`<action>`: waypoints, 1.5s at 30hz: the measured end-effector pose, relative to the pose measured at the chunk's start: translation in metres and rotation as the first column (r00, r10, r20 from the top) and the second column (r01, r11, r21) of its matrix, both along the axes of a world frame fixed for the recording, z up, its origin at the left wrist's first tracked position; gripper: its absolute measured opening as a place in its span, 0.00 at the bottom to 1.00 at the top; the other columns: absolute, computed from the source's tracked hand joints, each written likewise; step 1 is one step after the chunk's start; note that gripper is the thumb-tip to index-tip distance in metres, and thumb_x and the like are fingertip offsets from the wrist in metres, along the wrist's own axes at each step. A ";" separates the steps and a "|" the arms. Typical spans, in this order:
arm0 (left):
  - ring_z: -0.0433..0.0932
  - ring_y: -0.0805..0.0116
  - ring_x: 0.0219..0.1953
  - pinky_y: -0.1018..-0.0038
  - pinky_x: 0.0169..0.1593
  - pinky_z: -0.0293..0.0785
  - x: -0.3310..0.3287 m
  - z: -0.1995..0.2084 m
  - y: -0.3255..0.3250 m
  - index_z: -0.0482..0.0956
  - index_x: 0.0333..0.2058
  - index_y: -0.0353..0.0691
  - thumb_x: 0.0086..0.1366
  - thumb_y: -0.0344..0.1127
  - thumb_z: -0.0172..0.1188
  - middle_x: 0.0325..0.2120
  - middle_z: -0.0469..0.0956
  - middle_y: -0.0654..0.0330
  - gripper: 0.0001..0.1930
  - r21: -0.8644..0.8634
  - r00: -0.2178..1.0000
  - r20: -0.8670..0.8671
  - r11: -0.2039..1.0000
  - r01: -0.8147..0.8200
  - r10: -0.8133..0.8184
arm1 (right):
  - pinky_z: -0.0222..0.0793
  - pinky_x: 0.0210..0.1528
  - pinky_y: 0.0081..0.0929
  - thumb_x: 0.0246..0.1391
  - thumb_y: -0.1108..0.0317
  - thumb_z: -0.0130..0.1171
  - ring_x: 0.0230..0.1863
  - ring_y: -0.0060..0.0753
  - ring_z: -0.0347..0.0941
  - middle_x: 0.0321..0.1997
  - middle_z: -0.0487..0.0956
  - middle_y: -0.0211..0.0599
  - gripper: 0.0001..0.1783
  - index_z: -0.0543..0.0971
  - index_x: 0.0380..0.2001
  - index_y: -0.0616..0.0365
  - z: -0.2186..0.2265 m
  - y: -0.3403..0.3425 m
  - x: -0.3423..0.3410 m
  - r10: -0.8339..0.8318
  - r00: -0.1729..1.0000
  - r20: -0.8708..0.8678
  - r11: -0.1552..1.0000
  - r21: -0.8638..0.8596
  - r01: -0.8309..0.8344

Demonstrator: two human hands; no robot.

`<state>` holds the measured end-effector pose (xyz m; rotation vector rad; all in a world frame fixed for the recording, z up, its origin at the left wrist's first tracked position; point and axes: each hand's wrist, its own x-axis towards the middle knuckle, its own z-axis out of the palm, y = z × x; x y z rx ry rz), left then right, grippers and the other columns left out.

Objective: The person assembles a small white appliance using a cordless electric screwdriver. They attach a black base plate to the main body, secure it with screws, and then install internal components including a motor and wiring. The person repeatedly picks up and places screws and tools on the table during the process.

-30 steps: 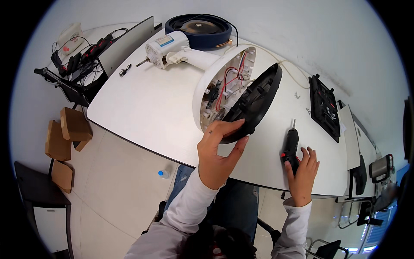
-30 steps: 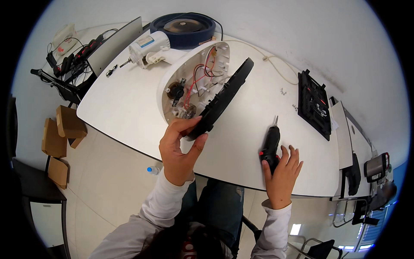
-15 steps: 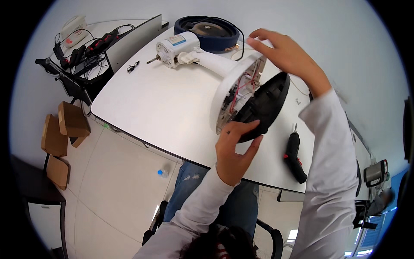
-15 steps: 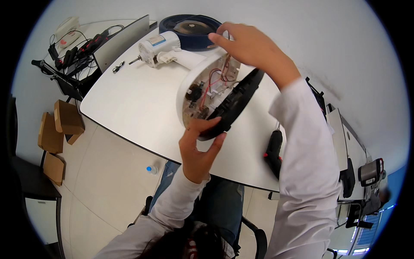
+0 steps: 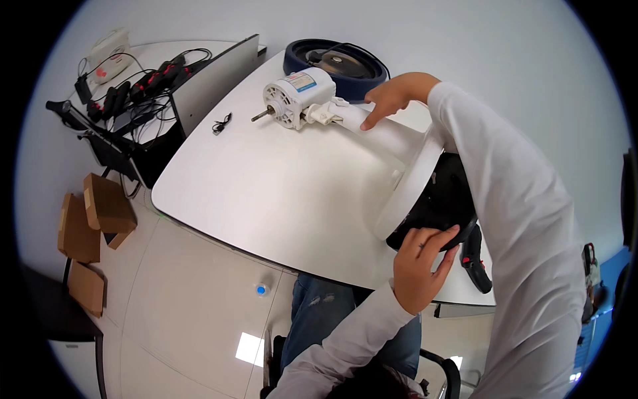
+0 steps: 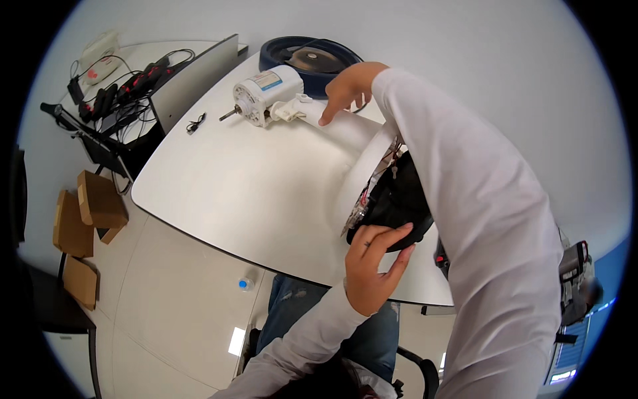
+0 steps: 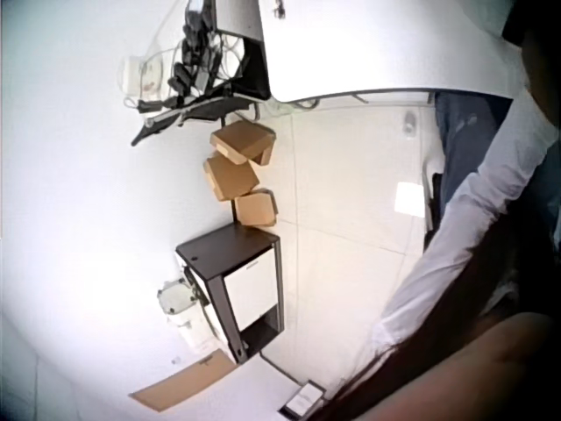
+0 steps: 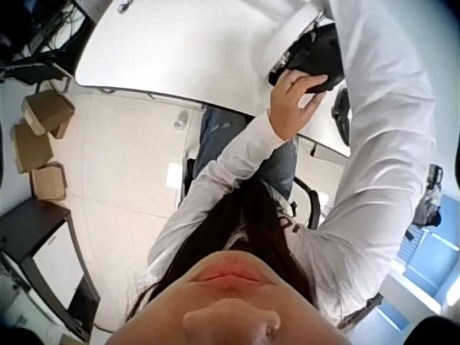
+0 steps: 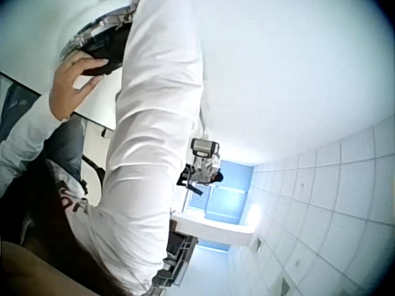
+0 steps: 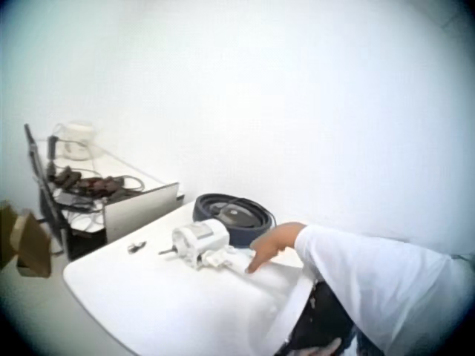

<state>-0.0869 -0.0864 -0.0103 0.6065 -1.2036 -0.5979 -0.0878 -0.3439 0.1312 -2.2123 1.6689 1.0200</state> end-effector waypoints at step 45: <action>0.71 0.63 0.28 0.74 0.31 0.69 -0.029 -0.010 -0.021 0.77 0.41 0.33 0.47 0.21 0.67 0.28 0.74 0.57 0.20 -0.169 0.989 0.082 0.980 -0.105 0.121 | 0.66 0.30 0.22 0.53 0.71 0.55 0.31 0.24 0.72 0.35 0.75 0.36 0.06 0.76 0.33 0.60 -0.016 0.280 -0.182 0.419 0.630 0.654 0.577 -0.727 0.371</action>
